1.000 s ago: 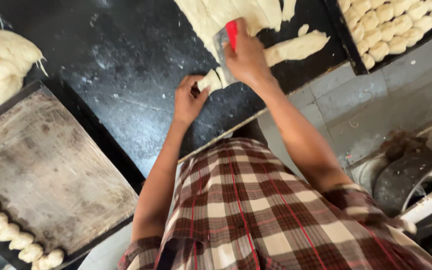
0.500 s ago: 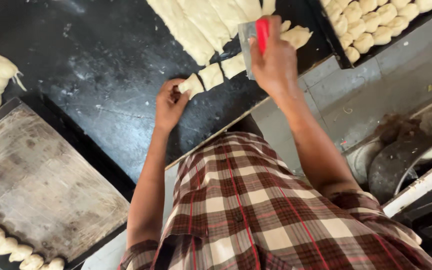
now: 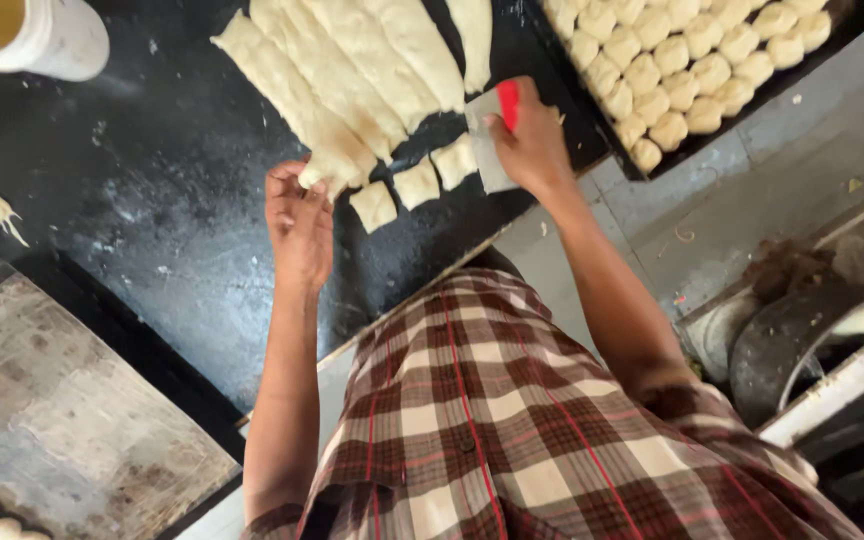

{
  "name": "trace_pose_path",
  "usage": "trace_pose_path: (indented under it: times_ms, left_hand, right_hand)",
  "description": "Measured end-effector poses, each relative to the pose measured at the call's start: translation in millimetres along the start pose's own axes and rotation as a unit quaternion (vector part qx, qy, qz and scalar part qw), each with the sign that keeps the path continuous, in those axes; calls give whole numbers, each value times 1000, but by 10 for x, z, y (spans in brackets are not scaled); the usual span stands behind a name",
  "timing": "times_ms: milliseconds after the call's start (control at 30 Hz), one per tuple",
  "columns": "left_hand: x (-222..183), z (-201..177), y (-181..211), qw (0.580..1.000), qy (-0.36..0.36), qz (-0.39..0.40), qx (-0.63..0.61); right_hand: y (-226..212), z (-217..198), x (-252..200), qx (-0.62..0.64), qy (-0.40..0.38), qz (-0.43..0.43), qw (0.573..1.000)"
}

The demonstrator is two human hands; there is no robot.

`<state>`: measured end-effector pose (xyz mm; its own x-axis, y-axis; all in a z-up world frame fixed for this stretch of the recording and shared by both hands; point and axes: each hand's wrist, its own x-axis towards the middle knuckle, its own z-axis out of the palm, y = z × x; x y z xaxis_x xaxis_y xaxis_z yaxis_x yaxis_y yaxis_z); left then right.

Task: The person portions large sheets of dough using a bench scraper and rolls the pieces into small balls by hand, placing them onto a tray.

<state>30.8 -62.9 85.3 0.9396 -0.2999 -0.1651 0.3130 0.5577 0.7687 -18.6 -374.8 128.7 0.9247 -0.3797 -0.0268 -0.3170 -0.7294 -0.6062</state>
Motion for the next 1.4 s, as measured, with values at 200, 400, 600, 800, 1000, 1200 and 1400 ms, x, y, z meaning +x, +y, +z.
trace_pose_path:
  times_ms: [200,400,600,800,1000,1200,1400]
  left_hand:
    - [112,361,78,1000,20,-12,7]
    - [169,596,33,993,-28,16,110]
    - [66,811,94,983,-79,35,159]
    - [-38,866,170,939,-43,57,337]
    - [67,867,413,992,-13,-125,33]
    - [-103,747,550,969,-115,-81,203]
    - [-26,363,301,957,-200,45,204]
  right_hand:
    - [487,11,-6,-57,-6,22,998]
    - [561,133,676,329,6,26,944]
    - [-140,-133,650,50,-50,-335,939]
    - [-486,30,52,156,-159,-371,901]
    - [-699,54,-58,36,32,-548,835]
    - [-856,102,-178,296,-88,-269,912]
    - [-1023,56,-338,486,-239,4,841]
